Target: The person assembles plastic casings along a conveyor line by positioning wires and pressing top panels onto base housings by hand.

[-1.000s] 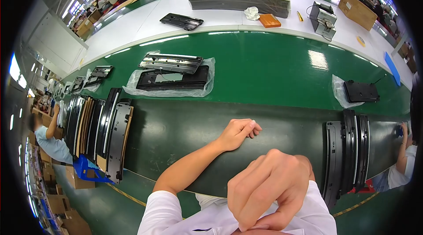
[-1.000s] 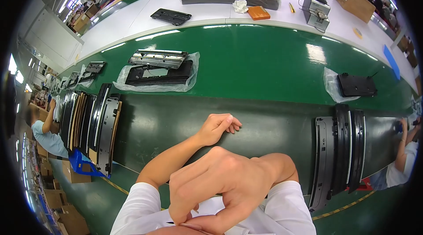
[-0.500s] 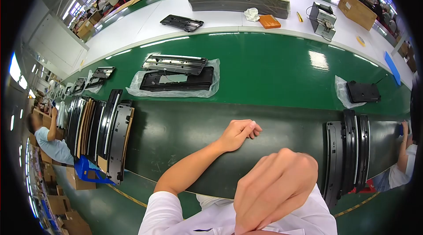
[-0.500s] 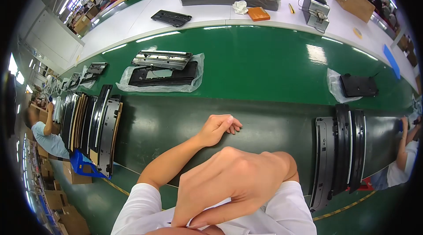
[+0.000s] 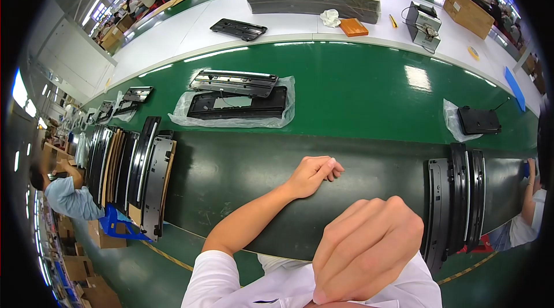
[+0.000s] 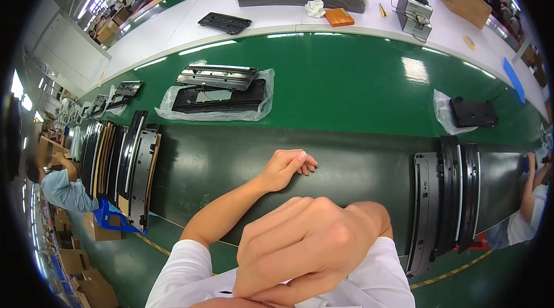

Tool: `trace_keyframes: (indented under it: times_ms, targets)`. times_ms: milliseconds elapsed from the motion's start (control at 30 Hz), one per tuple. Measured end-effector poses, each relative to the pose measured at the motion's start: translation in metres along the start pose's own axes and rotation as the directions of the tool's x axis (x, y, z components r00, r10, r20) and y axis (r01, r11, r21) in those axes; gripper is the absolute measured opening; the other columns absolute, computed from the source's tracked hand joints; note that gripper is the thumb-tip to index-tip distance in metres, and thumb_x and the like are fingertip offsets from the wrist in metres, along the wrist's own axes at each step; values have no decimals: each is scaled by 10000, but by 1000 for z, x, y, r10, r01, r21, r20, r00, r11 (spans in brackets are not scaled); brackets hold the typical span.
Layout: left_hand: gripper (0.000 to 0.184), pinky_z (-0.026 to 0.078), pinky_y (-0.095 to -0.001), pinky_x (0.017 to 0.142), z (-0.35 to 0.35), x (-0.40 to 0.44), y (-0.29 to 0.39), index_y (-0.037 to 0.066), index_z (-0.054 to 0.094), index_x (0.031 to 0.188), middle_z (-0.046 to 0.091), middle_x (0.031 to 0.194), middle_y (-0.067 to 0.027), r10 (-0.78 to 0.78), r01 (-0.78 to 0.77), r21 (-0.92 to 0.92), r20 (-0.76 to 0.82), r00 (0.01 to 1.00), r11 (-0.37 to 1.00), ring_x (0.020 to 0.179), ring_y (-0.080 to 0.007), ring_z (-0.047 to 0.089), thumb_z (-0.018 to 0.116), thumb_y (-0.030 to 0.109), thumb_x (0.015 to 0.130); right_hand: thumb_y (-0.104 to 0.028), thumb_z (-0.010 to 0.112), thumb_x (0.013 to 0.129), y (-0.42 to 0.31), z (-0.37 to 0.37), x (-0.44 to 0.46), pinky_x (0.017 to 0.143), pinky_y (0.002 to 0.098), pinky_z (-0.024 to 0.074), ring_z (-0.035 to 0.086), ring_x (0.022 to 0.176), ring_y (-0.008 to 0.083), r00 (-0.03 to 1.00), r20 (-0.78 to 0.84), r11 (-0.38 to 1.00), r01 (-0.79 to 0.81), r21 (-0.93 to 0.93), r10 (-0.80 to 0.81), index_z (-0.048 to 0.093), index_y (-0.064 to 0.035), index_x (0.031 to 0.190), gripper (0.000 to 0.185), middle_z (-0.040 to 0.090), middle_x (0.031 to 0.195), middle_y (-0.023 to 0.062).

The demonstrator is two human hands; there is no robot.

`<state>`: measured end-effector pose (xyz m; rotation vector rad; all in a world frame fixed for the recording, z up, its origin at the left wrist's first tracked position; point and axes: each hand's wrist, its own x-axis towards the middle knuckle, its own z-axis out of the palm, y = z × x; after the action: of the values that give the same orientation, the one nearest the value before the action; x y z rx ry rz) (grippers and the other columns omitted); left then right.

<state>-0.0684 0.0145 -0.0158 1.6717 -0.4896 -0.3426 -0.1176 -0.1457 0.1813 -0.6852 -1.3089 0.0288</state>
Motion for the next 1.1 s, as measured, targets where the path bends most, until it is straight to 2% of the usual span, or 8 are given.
trace_keyframes:
  times_ms: [67, 167, 233, 333, 433, 833, 967, 1100]
  targets:
    - [490, 541, -302, 756, 0, 0, -1, -30, 730, 1077, 735, 925, -100, -2, 2, -2, 0, 1000, 1000, 820, -156, 663, 376, 304, 1139, 13, 748, 851, 4, 2, -3, 587, 347, 535, 674, 677, 301, 996, -60, 998, 66, -8, -66, 717, 85, 833, 81, 686, 788, 167]
    - [495, 541, -303, 755, 0, 0, -2, -30, 731, 1074, 735, 923, -99, -1, 1, -4, 1, 1000, 1000, 820, -155, 662, 378, 311, 1138, -25, 758, 866, 1, 0, -4, 583, 351, 523, 664, 674, 301, 999, -23, 999, -27, -26, 27, 714, 77, 828, 117, 681, 785, 165]
    - [500, 541, -303, 753, 1, 1, -1, -31, 733, 1072, 735, 921, -98, -12, 12, -8, -7, 1000, 1000, 819, -155, 661, 380, 318, 1138, 126, 728, 827, -6, -4, 5, 595, 323, 570, 687, 693, 282, 982, 84, 984, -171, 53, 167, 743, 115, 888, 64, 741, 854, 183]
    - [504, 541, -302, 751, 1, 1, 0, -31, 734, 1071, 735, 922, -98, -7, 7, -8, -2, 1000, 1000, 820, -155, 663, 381, 322, 1138, 120, 733, 820, -8, -8, 9, 590, 323, 563, 682, 683, 279, 979, 70, 975, -200, 101, 194, 740, 111, 870, 52, 732, 835, 179]
    - [501, 541, -301, 752, 1, 1, -1, -31, 734, 1073, 735, 920, -99, 1, -1, -3, -2, 1000, 1000, 821, -155, 664, 382, 320, 1138, 54, 728, 872, -2, -7, 3, 634, 336, 513, 656, 722, 260, 989, 89, 979, -132, 157, 120, 709, 66, 924, 57, 705, 852, 118]
    - [485, 542, -304, 756, 1, 1, 0, -28, 732, 1080, 734, 924, -96, -1, 1, 4, 0, 1000, 1000, 823, -157, 664, 380, 300, 1136, 17, 744, 862, -6, -3, 6, 610, 334, 488, 612, 660, 248, 989, 76, 987, -134, 90, 127, 710, 51, 925, 79, 685, 821, 103]
    - [486, 542, -304, 756, 1, 1, -1, -29, 731, 1081, 733, 927, -95, 7, -7, 4, 4, 1000, 1000, 826, -156, 664, 381, 303, 1137, -43, 761, 880, 3, -3, 4, 585, 353, 511, 652, 672, 298, 999, 4, 993, -32, 110, 32, 710, 68, 819, 136, 675, 778, 157]
    - [492, 541, -303, 754, 2, 1, -1, -30, 731, 1078, 733, 927, -96, -4, 4, -6, 0, 1000, 1000, 825, -154, 662, 380, 310, 1138, -23, 750, 881, -2, -3, 6, 602, 342, 497, 635, 676, 269, 985, 78, 976, -166, 139, 157, 709, 54, 875, 87, 684, 804, 122]
